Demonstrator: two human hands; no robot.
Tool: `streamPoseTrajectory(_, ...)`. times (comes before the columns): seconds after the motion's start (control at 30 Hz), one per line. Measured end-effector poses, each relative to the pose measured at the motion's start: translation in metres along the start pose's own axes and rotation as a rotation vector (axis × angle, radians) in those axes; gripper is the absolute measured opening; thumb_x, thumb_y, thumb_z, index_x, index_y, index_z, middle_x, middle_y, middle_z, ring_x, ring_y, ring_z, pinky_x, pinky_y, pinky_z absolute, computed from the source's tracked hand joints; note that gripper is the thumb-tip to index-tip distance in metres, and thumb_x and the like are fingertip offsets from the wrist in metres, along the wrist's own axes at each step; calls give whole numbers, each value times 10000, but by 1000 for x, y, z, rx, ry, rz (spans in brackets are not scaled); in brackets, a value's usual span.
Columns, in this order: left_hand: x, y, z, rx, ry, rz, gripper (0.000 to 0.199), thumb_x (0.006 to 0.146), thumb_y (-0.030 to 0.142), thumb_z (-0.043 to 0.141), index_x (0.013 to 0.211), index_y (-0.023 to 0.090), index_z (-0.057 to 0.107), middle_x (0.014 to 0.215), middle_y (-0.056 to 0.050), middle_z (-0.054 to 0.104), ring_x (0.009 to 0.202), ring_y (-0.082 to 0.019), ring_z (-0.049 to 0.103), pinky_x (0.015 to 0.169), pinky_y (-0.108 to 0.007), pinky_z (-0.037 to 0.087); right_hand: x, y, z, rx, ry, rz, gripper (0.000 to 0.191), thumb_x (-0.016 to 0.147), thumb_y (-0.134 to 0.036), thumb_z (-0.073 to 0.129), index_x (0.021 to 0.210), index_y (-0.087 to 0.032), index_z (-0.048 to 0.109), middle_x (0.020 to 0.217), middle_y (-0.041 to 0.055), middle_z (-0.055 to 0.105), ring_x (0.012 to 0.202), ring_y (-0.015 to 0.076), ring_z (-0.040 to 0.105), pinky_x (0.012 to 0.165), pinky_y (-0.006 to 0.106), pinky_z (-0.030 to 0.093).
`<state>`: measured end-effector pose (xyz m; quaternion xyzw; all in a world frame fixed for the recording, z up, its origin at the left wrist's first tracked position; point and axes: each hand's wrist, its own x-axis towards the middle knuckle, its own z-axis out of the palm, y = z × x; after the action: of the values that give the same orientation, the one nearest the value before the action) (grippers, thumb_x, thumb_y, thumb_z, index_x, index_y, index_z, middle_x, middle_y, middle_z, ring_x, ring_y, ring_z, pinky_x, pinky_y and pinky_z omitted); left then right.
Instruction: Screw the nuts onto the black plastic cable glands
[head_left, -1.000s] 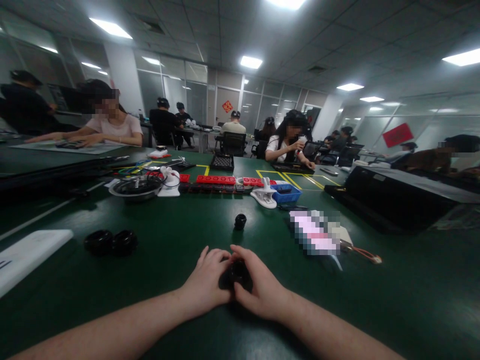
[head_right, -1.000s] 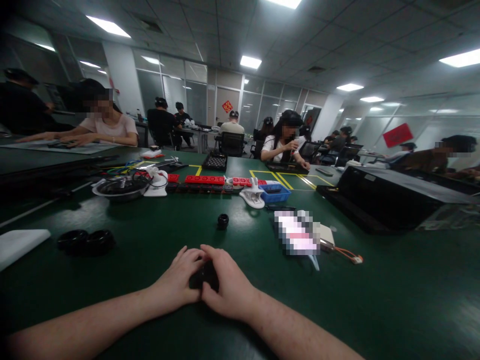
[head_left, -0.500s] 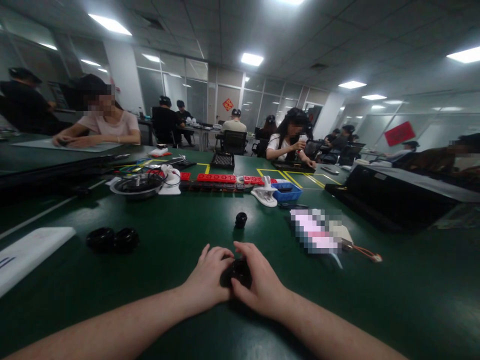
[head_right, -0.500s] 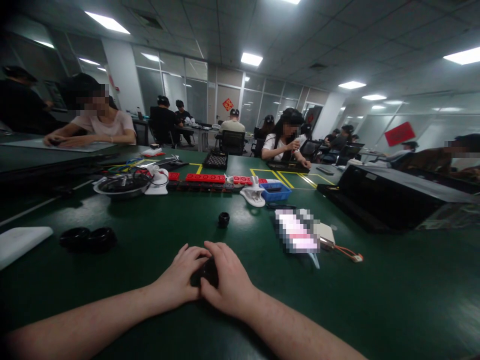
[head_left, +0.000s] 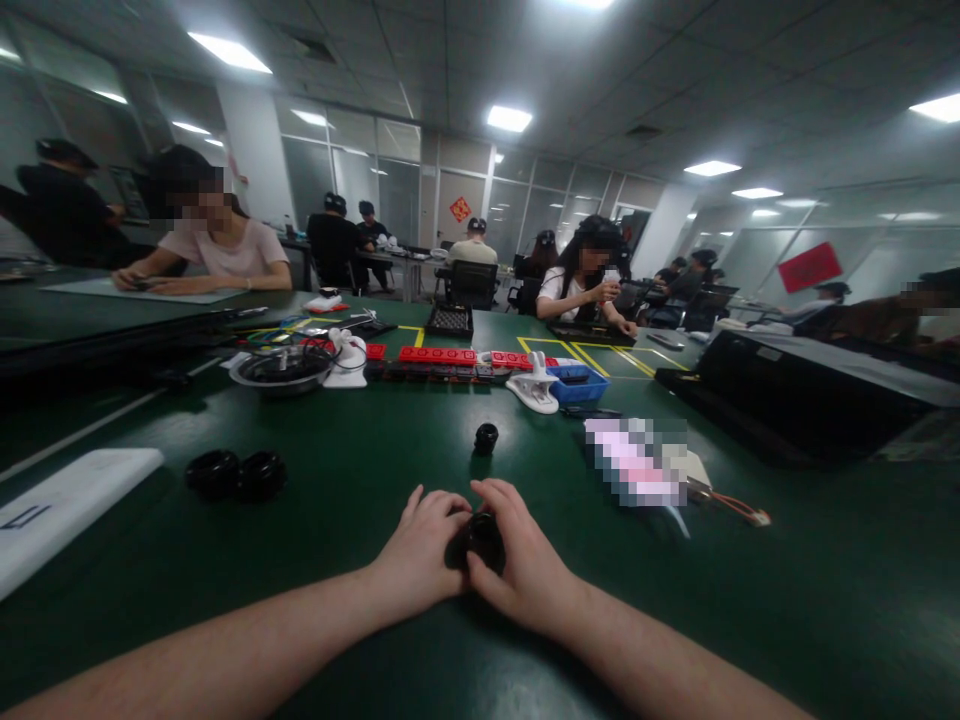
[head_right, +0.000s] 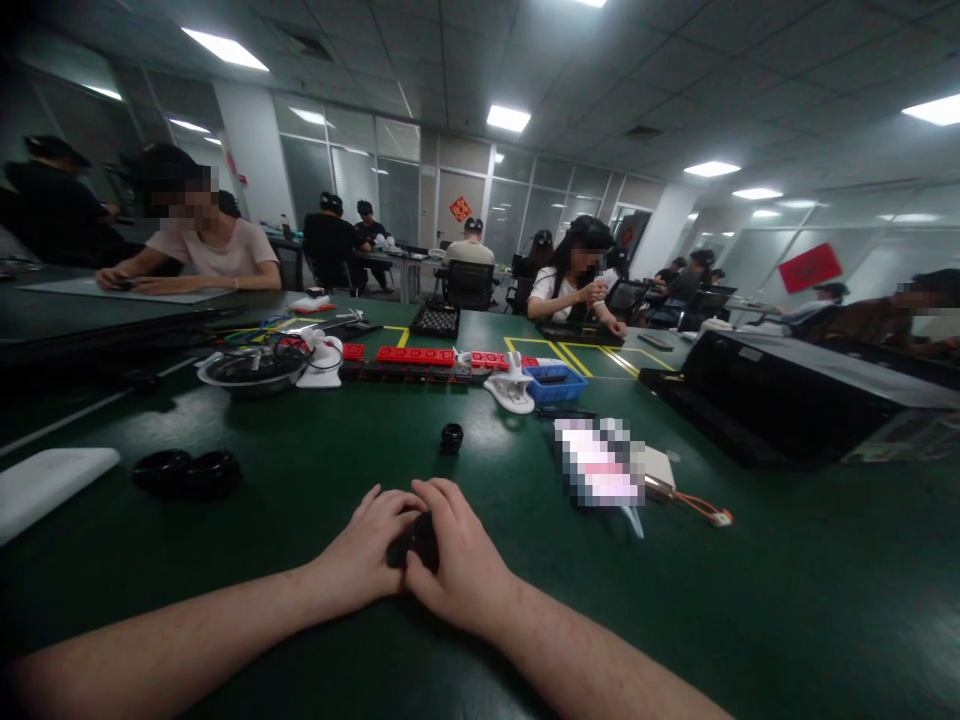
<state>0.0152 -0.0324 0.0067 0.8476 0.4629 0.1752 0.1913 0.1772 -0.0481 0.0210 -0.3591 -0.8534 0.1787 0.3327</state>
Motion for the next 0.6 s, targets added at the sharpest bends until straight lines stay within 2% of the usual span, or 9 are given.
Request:
streamPoseTrajectory(0.1, 1, -2, 1, 2, -5, 1, 398, 629, 305, 587, 1021, 240, 571, 1093, -47, 511, 1100, -260, 412, 1027, -543, 95, -1, -1, -3, -5, -6, -69, 659, 617, -106, 483, 1243, -140, 279, 1257, 136, 341, 1177, 249, 336, 986, 420, 306)
streamPoseTrajectory(0.27, 0, -2, 0, -44, 30, -17, 437, 592, 383, 638, 982, 221, 530, 1065, -48, 520, 1069, -257, 439, 1016, -564, 91, 1, 1, 2, -108, 47, 124, 652, 665, -280, 612, 1238, -164, 322, 1181, 131, 421, 1105, 280, 393, 933, 466, 330)
streamPoseTrajectory(0.33, 0, -2, -1, -68, 56, -31, 404, 591, 361, 640, 946, 213, 515, 1045, -46, 525, 1051, -246, 454, 1019, -548, 115, 2, 3, 4, -104, 36, 148, 675, 659, -311, 648, 1238, -176, 328, 1125, 117, 459, 1057, 271, 429, 913, 457, 350)
streamPoseTrajectory(0.47, 0, -2, 0, -77, 54, -42, 356, 577, 278, 629, 908, 211, 517, 1033, -42, 525, 1052, -250, 453, 1026, -541, 99, 2, 4, 4, -30, 8, 124, 626, 681, -227, 614, 1233, -187, 322, 1087, 93, 483, 1024, 240, 462, 906, 424, 372)
streamPoseTrajectory(0.6, 2, -3, 1, -63, 65, -55, 333, 580, 272, 613, 895, 213, 522, 1017, -34, 533, 1038, -254, 458, 1024, -540, 105, -2, 3, -5, 71, -18, -28, 620, 656, -108, 491, 1239, -164, 285, 1181, 112, 438, 1081, 225, 438, 931, 403, 362)
